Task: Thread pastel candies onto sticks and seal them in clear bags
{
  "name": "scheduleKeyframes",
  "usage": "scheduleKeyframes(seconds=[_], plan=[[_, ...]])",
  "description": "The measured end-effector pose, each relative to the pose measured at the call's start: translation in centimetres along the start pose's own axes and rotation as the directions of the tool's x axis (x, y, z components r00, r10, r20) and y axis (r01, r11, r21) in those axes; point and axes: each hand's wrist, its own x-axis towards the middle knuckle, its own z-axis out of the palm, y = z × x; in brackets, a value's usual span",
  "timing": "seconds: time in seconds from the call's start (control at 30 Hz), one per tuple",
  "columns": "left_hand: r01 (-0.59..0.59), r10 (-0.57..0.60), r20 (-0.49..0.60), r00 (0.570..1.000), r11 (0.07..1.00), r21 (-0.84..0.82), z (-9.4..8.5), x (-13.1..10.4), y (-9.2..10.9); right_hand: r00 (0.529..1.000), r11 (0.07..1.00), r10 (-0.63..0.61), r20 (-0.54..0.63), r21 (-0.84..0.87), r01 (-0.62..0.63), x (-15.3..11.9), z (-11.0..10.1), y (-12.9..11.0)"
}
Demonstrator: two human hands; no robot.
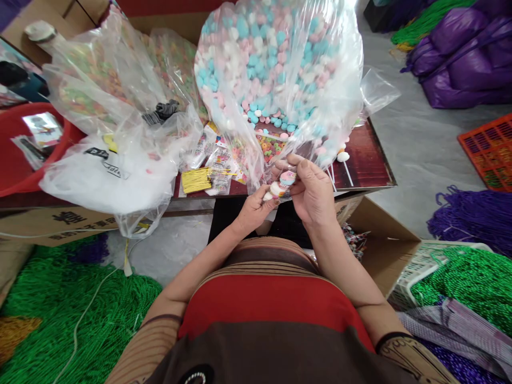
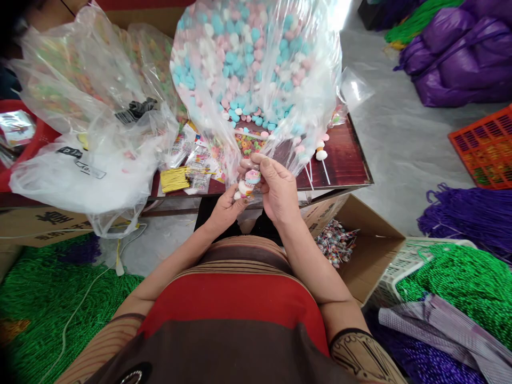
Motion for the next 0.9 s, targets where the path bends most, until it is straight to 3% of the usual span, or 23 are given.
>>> scheduleKeyframes(seconds=[0.13, 0.23, 0.33, 0.4, 0.5, 0.6, 0.73, 0.9], plan=[[-0.014, 0.014, 0.017, 1.000, 1.000, 0.008, -0.1, -0.2, -0.8, 0.984, 0.976, -0.173, -0.051, -0.140, 0.164, -1.0, 0.1, 0.4], [-0.030, 0.029, 0.014, 0.999, 0.999, 0.040, 0.2, -0.3, -1.5, 0.973, 0.958, -0.221, -0.063, -0.203, 0.204, -1.0, 0.4, 1.1], [-0.015, 0.015, -0.005, 1.000, 0.999, -0.030, 0.7, -0.4, -1.6, 0.982, 0.969, -0.187, -0.029, -0.173, 0.179, 0.0, 0.2, 1.3], [0.020, -0.026, -0.027, 0.999, 0.983, -0.184, 0.8, -0.1, -0.8, 0.984, 0.974, -0.175, -0.030, -0.151, 0.169, 0.4, -0.5, 0.9], [0.032, -0.096, -0.102, 0.990, 0.867, -0.498, 0.5, 1.1, 1.4, 0.980, 0.971, -0.185, -0.071, -0.168, 0.171, 0.0, -1.6, 0.1], [0.007, -0.162, -0.185, 0.969, 0.772, -0.635, -0.1, 2.6, 4.0, 0.993, 0.972, -0.099, -0.069, -0.219, 0.081, -1.6, -2.3, 0.2], [0.039, -0.215, -0.186, 0.959, 0.746, -0.664, 0.3, 3.5, 5.5, 0.996, 0.946, 0.074, 0.058, -0.320, -0.052, -3.5, -1.6, 1.2], [0.139, -0.254, -0.128, 0.959, 0.809, -0.571, 1.4, 2.6, 4.8, 0.993, 0.953, 0.107, 0.055, -0.289, -0.087, -3.7, -0.9, 1.6]])
